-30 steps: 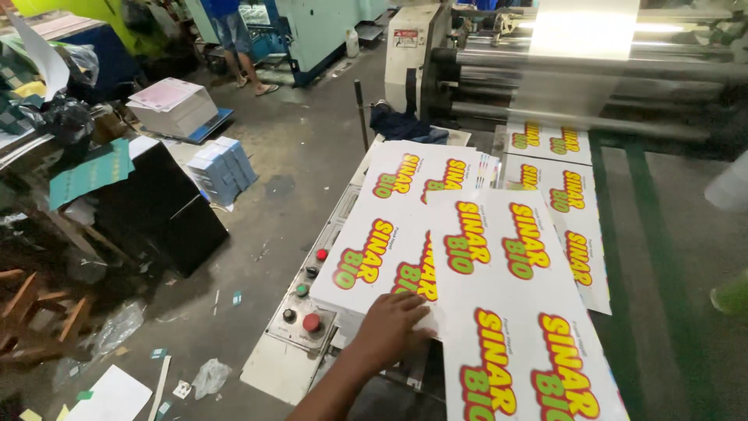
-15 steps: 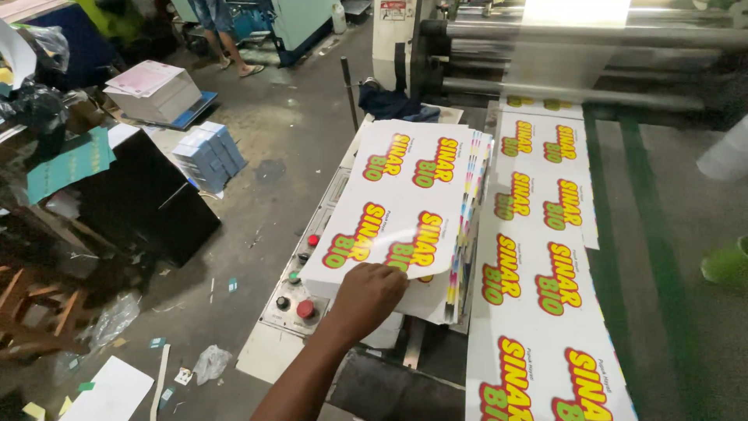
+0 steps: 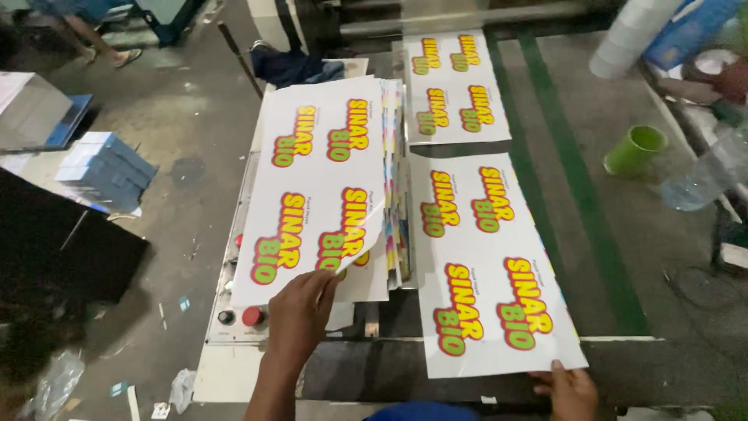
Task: The person collects printed sticker sheets from a conveyor belt and stacks them by hand. The sheets feature colorful 'SINAR BIO' branding. The person aligns the sheets and places them into a growing pile on the machine's output table.
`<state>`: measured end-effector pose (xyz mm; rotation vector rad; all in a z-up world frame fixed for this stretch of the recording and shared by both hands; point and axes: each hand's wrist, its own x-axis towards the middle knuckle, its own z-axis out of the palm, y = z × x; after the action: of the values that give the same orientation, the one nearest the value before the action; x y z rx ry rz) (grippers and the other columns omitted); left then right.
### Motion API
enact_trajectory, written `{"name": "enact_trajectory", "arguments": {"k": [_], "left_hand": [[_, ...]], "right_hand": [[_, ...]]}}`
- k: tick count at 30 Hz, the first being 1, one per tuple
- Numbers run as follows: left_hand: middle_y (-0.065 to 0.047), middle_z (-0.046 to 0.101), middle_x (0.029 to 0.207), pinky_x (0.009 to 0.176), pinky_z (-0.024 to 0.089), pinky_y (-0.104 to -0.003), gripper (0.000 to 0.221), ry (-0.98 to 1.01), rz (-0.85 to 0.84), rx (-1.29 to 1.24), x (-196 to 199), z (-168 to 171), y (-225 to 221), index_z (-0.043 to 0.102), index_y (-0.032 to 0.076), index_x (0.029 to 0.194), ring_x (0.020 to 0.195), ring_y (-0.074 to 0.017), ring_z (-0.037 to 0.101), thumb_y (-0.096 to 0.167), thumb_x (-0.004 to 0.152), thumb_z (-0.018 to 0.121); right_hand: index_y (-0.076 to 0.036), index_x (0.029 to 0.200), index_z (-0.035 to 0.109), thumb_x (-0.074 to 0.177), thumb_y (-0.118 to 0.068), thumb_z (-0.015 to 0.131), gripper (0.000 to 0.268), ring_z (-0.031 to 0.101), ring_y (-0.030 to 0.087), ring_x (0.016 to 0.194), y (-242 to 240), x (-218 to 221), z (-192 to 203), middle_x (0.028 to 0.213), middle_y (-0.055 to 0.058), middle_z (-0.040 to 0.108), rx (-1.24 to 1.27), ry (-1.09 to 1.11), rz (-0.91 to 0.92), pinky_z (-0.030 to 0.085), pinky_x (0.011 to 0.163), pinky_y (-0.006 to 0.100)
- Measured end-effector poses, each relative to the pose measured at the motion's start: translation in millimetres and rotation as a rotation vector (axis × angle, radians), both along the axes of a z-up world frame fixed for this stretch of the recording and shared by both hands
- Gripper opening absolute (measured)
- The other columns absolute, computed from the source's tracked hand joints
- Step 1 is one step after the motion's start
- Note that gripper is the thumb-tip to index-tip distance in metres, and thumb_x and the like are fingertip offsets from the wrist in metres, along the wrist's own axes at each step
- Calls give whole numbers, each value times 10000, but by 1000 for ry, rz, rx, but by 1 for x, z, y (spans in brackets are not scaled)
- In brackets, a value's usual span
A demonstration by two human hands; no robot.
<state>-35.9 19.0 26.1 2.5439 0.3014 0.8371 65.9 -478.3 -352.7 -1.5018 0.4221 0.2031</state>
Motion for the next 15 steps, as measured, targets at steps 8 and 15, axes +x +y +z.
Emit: {"name": "enact_trajectory", "arguments": {"k": [8, 15], "left_hand": [[-95, 781, 963, 712, 590, -403, 149, 12, 127, -21, -9, -4, 1, 775, 105, 993, 833, -292, 750, 181, 867, 749], [-103, 778, 961, 740, 600, -400, 142, -5, 108, -75, -11, -11, 3, 764, 99, 984, 851, -300, 754, 180, 868, 746]], "right_hand": [[35, 1280, 582, 1093, -161, 533, 275, 705, 254, 821, 74, 49, 127, 996, 151, 701, -9, -36, -125, 533, 593, 376], [23, 1247, 581, 1073, -147, 531, 248, 720, 258, 820, 110, 92, 124, 996, 156, 711, 12, -30, -77, 542, 590, 369]]}}
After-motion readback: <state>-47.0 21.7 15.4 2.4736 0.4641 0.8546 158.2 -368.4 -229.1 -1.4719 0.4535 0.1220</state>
